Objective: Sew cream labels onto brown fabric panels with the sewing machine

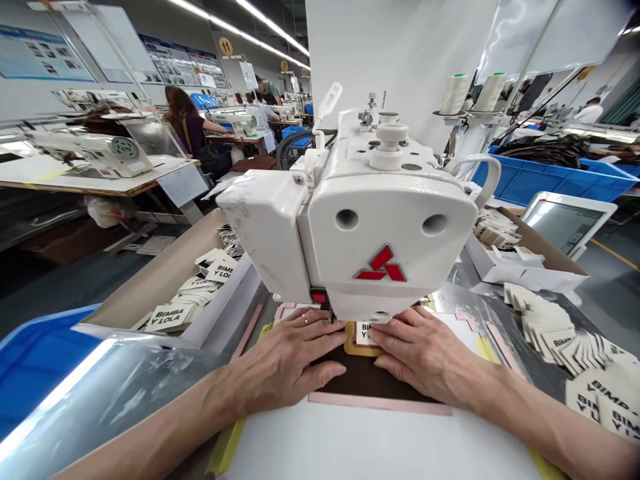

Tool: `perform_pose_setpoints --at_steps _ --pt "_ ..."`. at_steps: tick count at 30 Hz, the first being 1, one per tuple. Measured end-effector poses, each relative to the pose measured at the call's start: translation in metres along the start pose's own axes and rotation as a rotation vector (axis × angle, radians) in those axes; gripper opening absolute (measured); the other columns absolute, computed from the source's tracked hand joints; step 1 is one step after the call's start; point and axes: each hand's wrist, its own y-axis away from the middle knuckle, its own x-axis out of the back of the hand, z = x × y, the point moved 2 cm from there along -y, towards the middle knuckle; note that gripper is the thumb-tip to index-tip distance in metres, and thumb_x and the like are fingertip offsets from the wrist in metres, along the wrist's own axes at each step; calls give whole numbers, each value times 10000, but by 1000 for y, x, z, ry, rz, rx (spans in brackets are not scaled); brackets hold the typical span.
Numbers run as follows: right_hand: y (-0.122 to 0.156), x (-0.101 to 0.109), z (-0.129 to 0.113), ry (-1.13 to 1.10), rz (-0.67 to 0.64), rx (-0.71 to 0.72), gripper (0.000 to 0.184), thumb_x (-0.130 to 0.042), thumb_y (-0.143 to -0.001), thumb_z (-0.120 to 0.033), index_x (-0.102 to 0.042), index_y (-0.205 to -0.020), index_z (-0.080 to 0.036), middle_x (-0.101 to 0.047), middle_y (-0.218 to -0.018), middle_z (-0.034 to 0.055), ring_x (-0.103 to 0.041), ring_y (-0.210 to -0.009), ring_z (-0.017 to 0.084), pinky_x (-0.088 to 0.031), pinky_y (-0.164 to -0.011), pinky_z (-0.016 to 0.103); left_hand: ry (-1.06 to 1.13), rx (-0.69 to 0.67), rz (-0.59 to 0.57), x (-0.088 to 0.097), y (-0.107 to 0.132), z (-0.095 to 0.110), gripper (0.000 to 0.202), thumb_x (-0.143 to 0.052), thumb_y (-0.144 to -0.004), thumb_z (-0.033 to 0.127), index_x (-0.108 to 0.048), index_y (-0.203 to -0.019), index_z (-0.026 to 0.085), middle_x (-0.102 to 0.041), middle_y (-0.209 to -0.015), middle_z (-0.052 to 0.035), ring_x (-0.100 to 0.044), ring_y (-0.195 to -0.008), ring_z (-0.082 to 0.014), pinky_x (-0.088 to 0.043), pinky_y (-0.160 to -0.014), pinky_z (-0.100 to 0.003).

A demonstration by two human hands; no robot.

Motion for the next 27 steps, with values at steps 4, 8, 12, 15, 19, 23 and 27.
perform_pose_setpoints --at_steps 4,8,12,15,19,23,27 --pt "0 0 -1 7 0 -9 290 -572 -1109 -337 -690 -1306 -160 -746 -1159 103 -624 -988 273 -531 -854 442 -13 -5 -16 -2 5 -3 411 -610 -1056 351 -652 -1436 200 -683 -1443 -91 -638 -1323 -287 -512 -1179 -497" --pt "0 -1 -1 -12 14 -2 291 -580 -1109 -341 -695 -1300 -155 -748 -1174 111 -633 -1047 280 -546 -901 448 -27 -2 -9 -1 6 -3 392 -598 -1058 332 -660 -1424 206 -689 -1436 -86 -648 -1319 -273 -519 -1182 -482" --pt "0 -1 -1 -7 19 -2 292 -566 -1118 -344 -697 -1293 -149 -745 -1222 111 -632 -1038 272 -546 -910 443 -37 6 -27 -2 5 -3 396 -603 -1058 322 -652 -1437 218 -668 -1467 -78 -644 -1334 -277 -508 -1196 -484" --pt "-1 -1 0 -25 8 -1 275 -573 -1118 -339 -709 -1268 -154 -738 -1255 97 -629 -1061 266 -537 -925 439 -47 15 -45 -1 5 -3 395 -594 -1061 303 -648 -1445 228 -664 -1473 -71 -653 -1317 -280 -518 -1183 -489" --pt "1 -2 1 -31 11 -9 280 -566 -1120 -350 -718 -1262 -163 -738 -1261 92 -624 -1049 269 -526 -891 440 -64 20 -63 1 4 -3 382 -599 -1060 305 -660 -1430 235 -672 -1464 -58 -666 -1285 -302 -543 -1146 -502" --pt "5 0 2 -34 15 -35 278 -569 -1119 -358 -723 -1250 -168 -747 -1229 96 -630 -1053 273 -519 -899 443 -67 11 -59 3 3 0 338 -579 -1074 303 -696 -1383 232 -669 -1466 -66 -669 -1292 -280 -525 -1169 -465" --pt "10 1 2 -31 37 -41 280 -566 -1123 -336 -705 -1286 -154 -740 -1265 105 -627 -1127 280 -514 -968 447 -52 -9 -23 1 3 3 308 -549 -1089 292 -721 -1335 220 -693 -1428 -67 -686 -1270 -260 -493 -1200 -454"
